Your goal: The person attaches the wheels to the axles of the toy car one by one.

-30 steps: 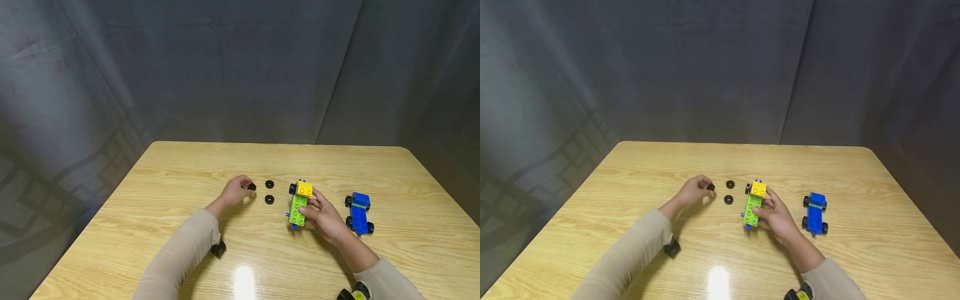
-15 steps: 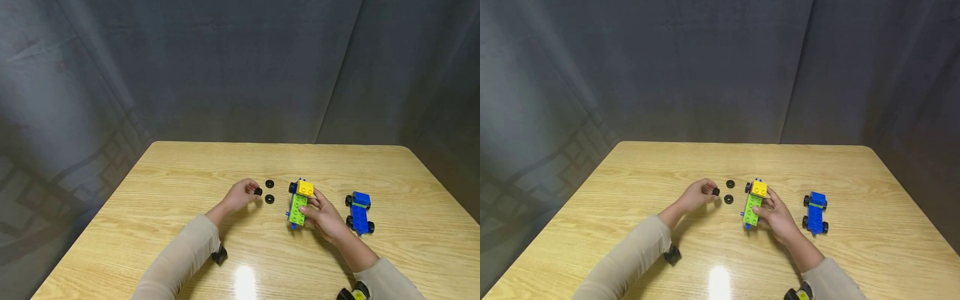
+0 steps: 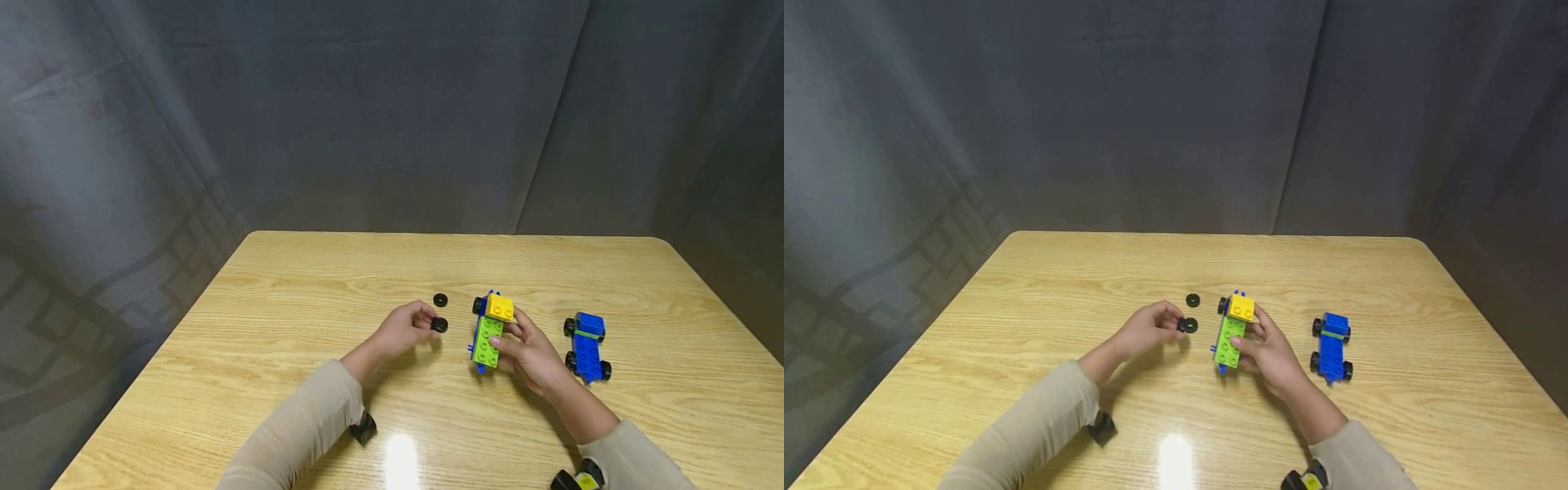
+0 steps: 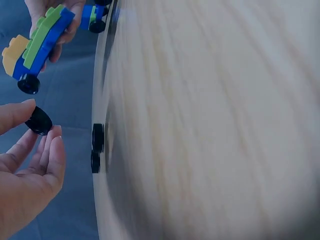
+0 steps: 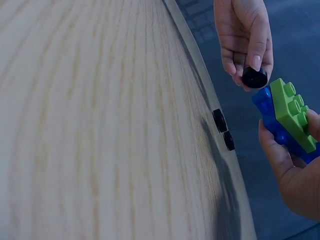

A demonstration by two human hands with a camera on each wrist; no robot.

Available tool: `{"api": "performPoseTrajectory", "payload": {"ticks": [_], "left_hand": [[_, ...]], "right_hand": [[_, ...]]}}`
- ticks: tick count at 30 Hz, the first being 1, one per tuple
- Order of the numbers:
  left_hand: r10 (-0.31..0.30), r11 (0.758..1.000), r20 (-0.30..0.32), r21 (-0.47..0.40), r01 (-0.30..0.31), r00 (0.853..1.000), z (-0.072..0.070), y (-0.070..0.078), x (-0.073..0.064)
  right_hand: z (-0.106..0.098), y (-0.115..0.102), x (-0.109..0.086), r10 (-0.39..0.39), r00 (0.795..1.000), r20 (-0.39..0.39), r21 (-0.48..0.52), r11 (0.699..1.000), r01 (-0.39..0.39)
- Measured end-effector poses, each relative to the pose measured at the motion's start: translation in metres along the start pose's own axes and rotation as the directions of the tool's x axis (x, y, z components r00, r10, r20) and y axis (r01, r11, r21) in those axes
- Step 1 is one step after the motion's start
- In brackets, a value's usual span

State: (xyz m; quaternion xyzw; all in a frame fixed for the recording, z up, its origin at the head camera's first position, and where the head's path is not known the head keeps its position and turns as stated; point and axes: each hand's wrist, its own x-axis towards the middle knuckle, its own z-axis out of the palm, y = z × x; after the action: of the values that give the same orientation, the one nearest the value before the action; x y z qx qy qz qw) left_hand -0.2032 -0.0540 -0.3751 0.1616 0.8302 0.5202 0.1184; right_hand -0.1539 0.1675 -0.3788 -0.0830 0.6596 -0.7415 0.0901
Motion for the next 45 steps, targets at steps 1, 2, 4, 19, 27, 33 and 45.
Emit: {"api": "performPoseTrajectory", "payload": {"ticks": [1, 2, 4, 19, 27, 33, 45], "left_hand": [[-0.004, 1.0, 0.003, -0.002, 0.004, 1.0, 0.001, 0.0, 0.0], [-0.005, 1.0, 0.005, -0.002, 0.005, 1.0, 0.002, 0.001, -0.001], [-0.006, 1.0, 0.013, -0.011, 0.006, 1.0, 0.003, 0.001, -0.001], [0.017, 0.996, 0.067, -0.094, -0.011, 0.998, 0.012, 0.007, -0.004], [0.009, 0.993, 0.089, -0.115, 0.001, 0.996, 0.016, 0.012, -0.007], [0.003, 0.991, 0.113, -0.135, 0.013, 0.994, 0.018, 0.013, -0.008], [0.048, 0.99, 0.144, -0.14, -0.028, 0.988, 0.024, 0.01, -0.008]], "right_hand": [[0.0, 0.0, 0.0, 0.002, 1.0, -0.001, 0.001, 1.0, -0.002], [0.0, 0.0, 0.0, 0.003, 1.0, 0.0, 0.003, 1.0, -0.003], [-0.001, 0.0, 0.001, 0.004, 1.0, 0.001, 0.001, 1.0, -0.004], [0.003, -0.002, -0.002, 0.01, 1.0, -0.007, 0.011, 1.0, -0.01], [0.004, -0.002, 0.0, 0.018, 1.0, -0.024, 0.004, 1.0, -0.018], [0.005, -0.002, 0.0, 0.013, 0.999, -0.029, 0.005, 1.0, -0.013], [0.003, 0.003, -0.001, -0.067, 0.998, 0.013, 0.061, 0.996, 0.066]]}}
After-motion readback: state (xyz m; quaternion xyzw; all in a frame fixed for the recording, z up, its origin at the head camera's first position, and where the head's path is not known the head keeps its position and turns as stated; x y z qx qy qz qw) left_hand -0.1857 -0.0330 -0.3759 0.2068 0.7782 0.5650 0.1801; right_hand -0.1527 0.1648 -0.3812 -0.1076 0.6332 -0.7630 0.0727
